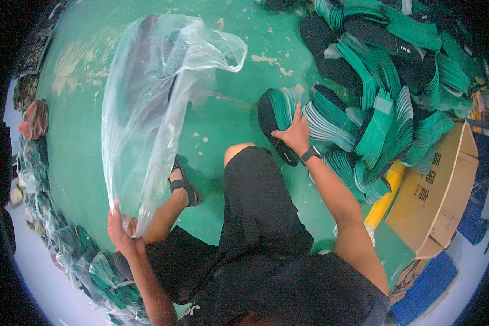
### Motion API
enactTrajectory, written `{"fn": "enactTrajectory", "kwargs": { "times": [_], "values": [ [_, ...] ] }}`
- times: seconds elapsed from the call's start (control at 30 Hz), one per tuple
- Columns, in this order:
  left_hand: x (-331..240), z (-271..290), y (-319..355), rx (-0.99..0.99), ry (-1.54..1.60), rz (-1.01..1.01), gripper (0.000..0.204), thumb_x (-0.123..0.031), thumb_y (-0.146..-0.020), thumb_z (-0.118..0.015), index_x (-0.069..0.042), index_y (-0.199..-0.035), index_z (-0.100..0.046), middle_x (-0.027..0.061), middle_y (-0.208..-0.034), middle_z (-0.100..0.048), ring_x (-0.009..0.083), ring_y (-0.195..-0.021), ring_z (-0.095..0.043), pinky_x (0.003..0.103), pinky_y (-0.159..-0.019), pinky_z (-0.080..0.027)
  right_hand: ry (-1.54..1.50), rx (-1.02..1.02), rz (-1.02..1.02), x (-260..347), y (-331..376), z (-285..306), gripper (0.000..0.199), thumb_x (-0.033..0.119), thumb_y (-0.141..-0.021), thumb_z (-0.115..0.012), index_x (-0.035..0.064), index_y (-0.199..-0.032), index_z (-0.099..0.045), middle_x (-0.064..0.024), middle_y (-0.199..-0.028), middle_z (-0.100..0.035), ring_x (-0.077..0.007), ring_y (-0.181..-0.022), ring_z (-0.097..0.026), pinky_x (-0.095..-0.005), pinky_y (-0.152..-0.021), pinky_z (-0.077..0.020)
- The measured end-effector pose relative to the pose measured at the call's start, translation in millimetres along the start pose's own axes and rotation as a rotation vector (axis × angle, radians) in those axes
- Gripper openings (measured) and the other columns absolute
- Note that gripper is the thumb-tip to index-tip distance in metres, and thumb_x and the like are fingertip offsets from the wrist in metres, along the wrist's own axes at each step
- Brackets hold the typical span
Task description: The person picks up a plastic bag, opens it, and then picks up several green and black shoe soles from a pile on the floor and places them inside the bag.
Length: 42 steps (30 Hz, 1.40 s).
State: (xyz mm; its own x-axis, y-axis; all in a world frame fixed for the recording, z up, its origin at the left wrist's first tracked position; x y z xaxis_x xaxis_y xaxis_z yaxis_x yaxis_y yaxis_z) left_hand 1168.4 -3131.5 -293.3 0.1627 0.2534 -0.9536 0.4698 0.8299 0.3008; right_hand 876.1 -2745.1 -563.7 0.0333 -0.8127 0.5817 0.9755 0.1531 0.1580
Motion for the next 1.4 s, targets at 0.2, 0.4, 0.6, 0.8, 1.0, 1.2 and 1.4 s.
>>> {"fn": "enactTrajectory", "kwargs": {
  "times": [0.2, 0.4, 0.6, 0.8, 1.0, 1.2, 1.4],
  "values": [
    [-8, -36, -12, 0.049, 0.068, -0.087, 0.03, -0.02, -0.094, -0.047, -0.002, -0.116, -0.055, -0.0083, -0.056, -0.036, 0.0005, -0.041, -0.03, 0.019, -0.037, -0.025, -0.352, 0.025, 0.595, 220, -4, 101, 0.119, 0.04, -0.054, -0.08, -0.0031, -0.14, -0.011, -0.0287, -0.127, -0.037, -0.0397, -0.116, -0.04, -0.0414, -0.1, -0.0324],
    [-29, -61, -16, 0.165, 0.049, -0.103, 0.036, -0.017, -0.094, -0.044, -0.002, -0.127, -0.047, -0.0072, -0.059, -0.042, 0.0012, -0.043, -0.034, 0.018, -0.038, -0.03, -0.25, 0.957, 0.686, 352, 56, 4, 0.11, 0.048, -0.056, -0.076, -0.0087, -0.135, -0.026, -0.0313, -0.128, -0.041, -0.0366, -0.118, -0.044, -0.0359, -0.101, -0.0325],
    [-16, -51, -12, 0.436, -0.137, 0.041, 0.053, -0.004, -0.08, -0.057, 0.002, -0.13, -0.042, -0.0016, -0.07, -0.05, 0.006, -0.053, -0.045, 0.02, -0.046, -0.037, -0.891, 1.047, 0.112, 424, -25, -100, 0.05, 0.032, -0.074, -0.072, -0.0008, -0.108, -0.056, -0.0094, -0.092, -0.064, -0.0163, -0.076, -0.062, -0.031, -0.07, -0.0501],
    [-11, -41, 1, 0.36, 0.146, 0.172, 0.056, -0.01, -0.084, -0.052, 0.009, -0.132, -0.03, 0.0142, -0.076, -0.058, 0.0136, -0.048, -0.051, 0.026, -0.046, -0.043, -1.156, 0.344, 0.143, 488, -113, -69, 0.051, 0.044, -0.08, -0.063, -0.0029, -0.1, -0.059, -0.0148, -0.098, -0.061, -0.0254, -0.099, -0.055, -0.0385, -0.087, -0.0419],
    [-84, -39, 25, 0.483, -0.163, 0.002, 0.045, -0.02, -0.089, -0.05, 0.002, -0.127, -0.041, 0.015, -0.111, -0.055, 0.0242, -0.086, -0.052, 0.033, -0.077, -0.045, -0.106, 0.383, 0.604, 486, -246, -13, 0.073, 0.065, -0.078, -0.048, 0.0064, -0.123, -0.051, -0.0204, -0.122, -0.051, -0.0289, -0.115, -0.048, -0.0398, -0.096, -0.0376],
    [-105, -28, 20, 0.4, -0.671, -0.123, 0.045, -0.021, -0.085, -0.054, 0.001, -0.123, -0.047, 0.0163, -0.105, -0.057, 0.0297, -0.096, -0.053, 0.038, -0.08, -0.046, 0.775, 0.49, 0.648, 400, -322, 126, 0.073, 0.064, -0.079, -0.047, 0.0029, -0.117, -0.056, -0.0183, -0.113, -0.059, -0.0338, -0.103, -0.055, -0.0404, -0.09, -0.0419],
    [-56, -29, -12, 0.207, -0.978, -0.162, 0.039, -0.023, -0.082, -0.057, 0.0, -0.112, -0.056, 0.0198, -0.1, -0.06, 0.0356, -0.084, -0.057, 0.043, -0.071, -0.046, 0.163, 0.313, 1.032, 271, -228, 185, 0.054, 0.036, -0.081, -0.06, 0.004, -0.123, -0.048, -0.0171, -0.106, -0.06, -0.0317, -0.096, -0.057, -0.0394, -0.085, -0.0456]
  ]
}}
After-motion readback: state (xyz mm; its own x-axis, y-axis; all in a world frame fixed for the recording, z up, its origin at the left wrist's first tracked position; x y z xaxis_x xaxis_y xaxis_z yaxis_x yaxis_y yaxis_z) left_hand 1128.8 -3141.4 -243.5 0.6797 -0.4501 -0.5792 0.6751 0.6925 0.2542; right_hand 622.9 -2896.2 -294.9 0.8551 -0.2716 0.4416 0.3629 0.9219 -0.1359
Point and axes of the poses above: each hand's wrist, its own y-axis away from the middle knuckle, its own z-axis out of the back of the hand, x = y × z, the point moved 9 cm from there along -y, towards the middle knuckle
